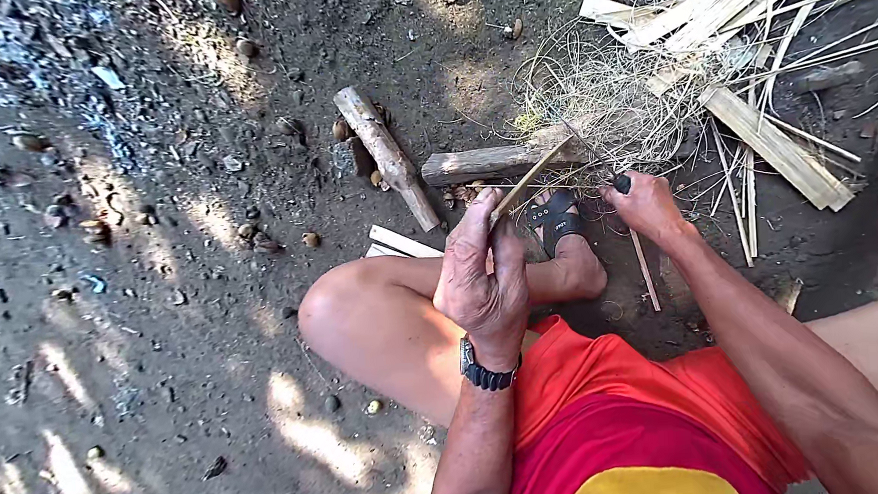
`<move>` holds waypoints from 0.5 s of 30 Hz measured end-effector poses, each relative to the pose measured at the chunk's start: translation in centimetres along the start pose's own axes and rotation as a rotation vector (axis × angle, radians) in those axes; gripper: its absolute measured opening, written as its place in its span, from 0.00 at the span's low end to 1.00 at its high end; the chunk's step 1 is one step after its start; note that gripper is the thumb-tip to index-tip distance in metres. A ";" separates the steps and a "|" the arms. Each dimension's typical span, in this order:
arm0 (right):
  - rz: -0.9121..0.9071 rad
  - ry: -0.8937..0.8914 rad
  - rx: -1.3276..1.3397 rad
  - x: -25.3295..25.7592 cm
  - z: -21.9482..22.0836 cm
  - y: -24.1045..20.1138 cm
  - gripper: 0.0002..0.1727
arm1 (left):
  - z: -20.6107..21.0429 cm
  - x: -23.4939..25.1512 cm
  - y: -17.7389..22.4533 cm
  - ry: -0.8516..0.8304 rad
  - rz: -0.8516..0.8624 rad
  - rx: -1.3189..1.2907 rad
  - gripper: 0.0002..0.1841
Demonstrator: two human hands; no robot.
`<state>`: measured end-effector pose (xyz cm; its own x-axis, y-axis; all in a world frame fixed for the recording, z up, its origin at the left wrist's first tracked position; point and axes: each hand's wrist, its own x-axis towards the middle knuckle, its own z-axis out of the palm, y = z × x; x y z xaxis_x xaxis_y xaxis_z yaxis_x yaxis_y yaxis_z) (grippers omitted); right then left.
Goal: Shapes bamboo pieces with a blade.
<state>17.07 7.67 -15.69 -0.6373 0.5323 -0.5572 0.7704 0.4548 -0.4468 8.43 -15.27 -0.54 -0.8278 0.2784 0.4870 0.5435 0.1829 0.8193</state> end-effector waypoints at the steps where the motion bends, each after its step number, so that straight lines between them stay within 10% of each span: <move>1: -0.048 0.022 0.016 -1.5 -0.7 -1.2 0.26 | 0.2 0.0 0.2 0.023 -0.003 0.030 0.16; 7: -0.595 0.301 0.278 -10.3 -2.2 -9.0 0.19 | 1.4 0.7 0.9 0.034 0.025 0.100 0.20; 15: 0.049 -0.008 0.003 -0.2 1.2 -0.8 0.27 | 1.0 0.1 0.6 0.010 0.019 0.034 0.20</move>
<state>16.55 6.37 -16.03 -0.5987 0.5480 -0.5842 0.8008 0.4258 -0.4212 8.82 -14.20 -0.26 -0.8185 0.2730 0.5054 0.5633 0.2092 0.7993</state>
